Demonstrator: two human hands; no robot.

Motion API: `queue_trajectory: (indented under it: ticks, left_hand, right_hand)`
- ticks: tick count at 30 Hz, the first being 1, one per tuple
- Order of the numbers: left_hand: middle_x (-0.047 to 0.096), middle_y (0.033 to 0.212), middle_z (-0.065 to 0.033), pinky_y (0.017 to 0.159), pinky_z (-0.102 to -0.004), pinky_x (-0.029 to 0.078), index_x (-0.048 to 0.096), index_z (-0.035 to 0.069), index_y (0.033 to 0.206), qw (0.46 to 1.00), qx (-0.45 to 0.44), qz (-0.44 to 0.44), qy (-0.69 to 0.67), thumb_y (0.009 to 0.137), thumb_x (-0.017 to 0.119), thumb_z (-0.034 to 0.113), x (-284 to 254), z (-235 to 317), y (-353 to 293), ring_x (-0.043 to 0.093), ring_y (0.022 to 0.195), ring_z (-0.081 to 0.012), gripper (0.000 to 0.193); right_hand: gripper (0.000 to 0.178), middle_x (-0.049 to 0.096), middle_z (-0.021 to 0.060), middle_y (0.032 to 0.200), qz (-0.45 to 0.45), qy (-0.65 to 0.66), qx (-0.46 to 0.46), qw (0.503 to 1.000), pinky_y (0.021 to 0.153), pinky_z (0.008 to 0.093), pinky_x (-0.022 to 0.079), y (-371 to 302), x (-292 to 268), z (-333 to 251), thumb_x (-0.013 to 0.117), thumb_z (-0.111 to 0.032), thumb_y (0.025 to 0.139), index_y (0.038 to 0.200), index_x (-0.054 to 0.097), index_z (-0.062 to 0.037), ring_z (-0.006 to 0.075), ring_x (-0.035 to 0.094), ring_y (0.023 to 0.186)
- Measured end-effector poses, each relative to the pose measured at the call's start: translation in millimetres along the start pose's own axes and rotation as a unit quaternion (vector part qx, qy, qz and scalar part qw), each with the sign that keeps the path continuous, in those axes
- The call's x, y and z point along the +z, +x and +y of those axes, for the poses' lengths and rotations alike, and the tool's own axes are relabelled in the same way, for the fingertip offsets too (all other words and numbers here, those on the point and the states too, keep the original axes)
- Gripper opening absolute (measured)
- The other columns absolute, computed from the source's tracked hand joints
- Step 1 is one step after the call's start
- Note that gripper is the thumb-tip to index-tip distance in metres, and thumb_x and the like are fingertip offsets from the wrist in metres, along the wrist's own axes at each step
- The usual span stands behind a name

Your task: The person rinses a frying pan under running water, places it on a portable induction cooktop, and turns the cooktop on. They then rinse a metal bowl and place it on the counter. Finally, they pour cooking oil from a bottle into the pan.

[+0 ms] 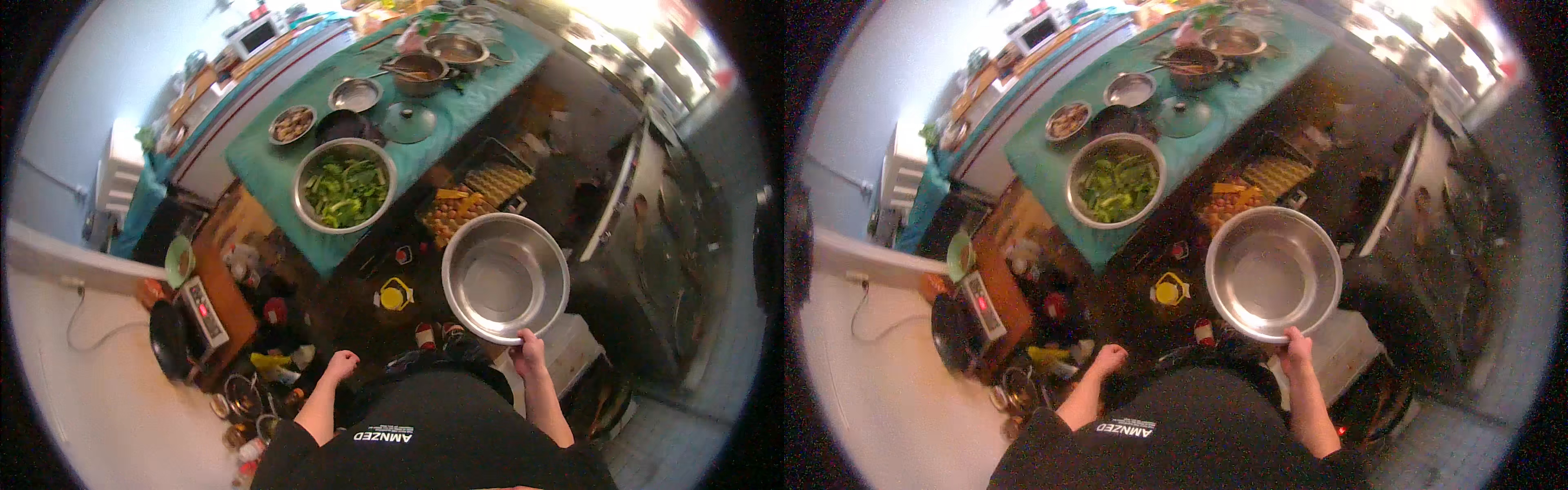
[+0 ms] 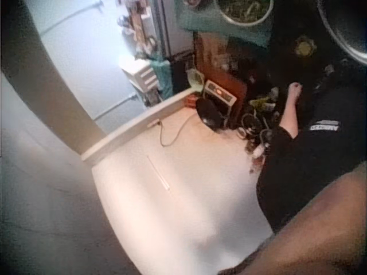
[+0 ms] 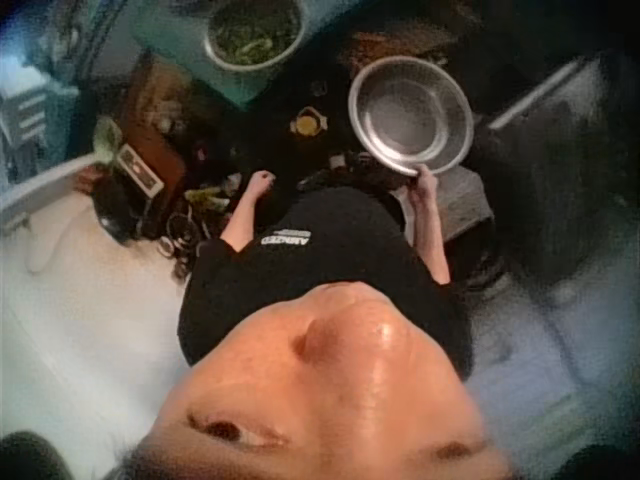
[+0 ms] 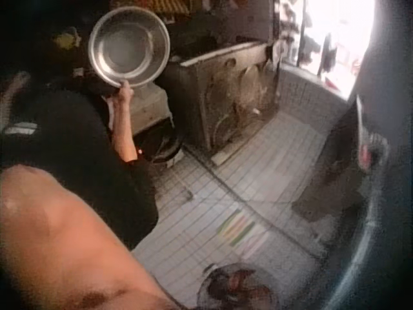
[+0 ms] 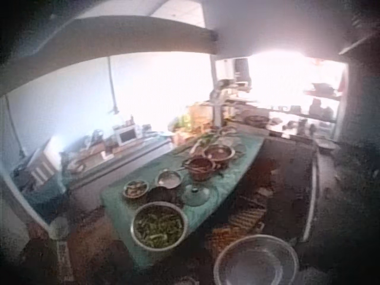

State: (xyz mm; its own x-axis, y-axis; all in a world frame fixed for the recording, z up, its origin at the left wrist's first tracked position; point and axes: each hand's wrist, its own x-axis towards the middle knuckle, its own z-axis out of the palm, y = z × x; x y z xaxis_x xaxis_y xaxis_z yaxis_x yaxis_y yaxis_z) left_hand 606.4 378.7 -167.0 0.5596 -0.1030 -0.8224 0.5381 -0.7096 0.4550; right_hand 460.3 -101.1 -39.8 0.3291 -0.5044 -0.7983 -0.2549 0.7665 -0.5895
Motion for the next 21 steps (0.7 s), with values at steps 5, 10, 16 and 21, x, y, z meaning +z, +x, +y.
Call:
queue_trajectory:
  ticks: [5,10,16,21]
  left_hand:
    - [0.066,0.074,-0.0065,0.055,-0.0308,0.048,0.070,0.002,0.094,0.997,-0.037,0.039,-0.056,0.089,0.060,0.021,8.3,-17.1,-25.4,0.060,0.059,-0.0162,0.021]
    - [0.068,0.075,-0.0101,0.060,-0.0329,0.049,0.071,0.000,0.090,0.982,-0.087,0.143,-0.090,0.089,0.062,0.023,27.5,-33.3,-62.9,0.063,0.063,-0.0190,0.025]
    - [0.067,0.076,-0.0143,0.066,-0.0377,0.050,0.069,-0.001,0.098,0.973,-0.035,0.221,-0.052,0.090,0.063,0.030,52.6,-44.5,-103.1,0.064,0.068,-0.0240,0.033]
    - [0.070,0.089,-0.0151,0.076,-0.0392,0.052,0.068,0.000,0.104,0.971,-0.095,0.196,-0.098,0.092,0.062,0.032,40.2,-43.8,-117.2,0.068,0.084,-0.0266,0.035]
  right_hand:
    - [0.008,0.052,0.0050,0.068,-0.050,-0.057,0.020,0.997,0.047,0.0340,0.039,24.1,26.6,-17.2,0.060,-0.010,0.083,0.082,0.056,-0.0037,0.0189,0.051,0.053]
    - [0.012,0.057,0.0062,0.076,-0.118,-0.183,0.048,0.975,0.050,0.0339,0.044,38.7,71.7,-31.0,0.060,-0.010,0.082,0.092,0.057,-0.0023,0.0198,0.056,0.060]
    - [0.025,0.060,0.0104,0.092,-0.208,-0.289,0.090,0.930,0.063,0.0377,0.051,47.5,110.9,-34.8,0.060,-0.009,0.081,0.104,0.057,-0.0004,0.0233,0.060,0.078]
    - [0.042,0.060,0.0151,0.103,-0.271,-0.319,0.108,0.902,0.074,0.0445,0.056,32.8,174.8,-21.8,0.062,-0.010,0.080,0.117,0.050,0.0024,0.0293,0.063,0.089]
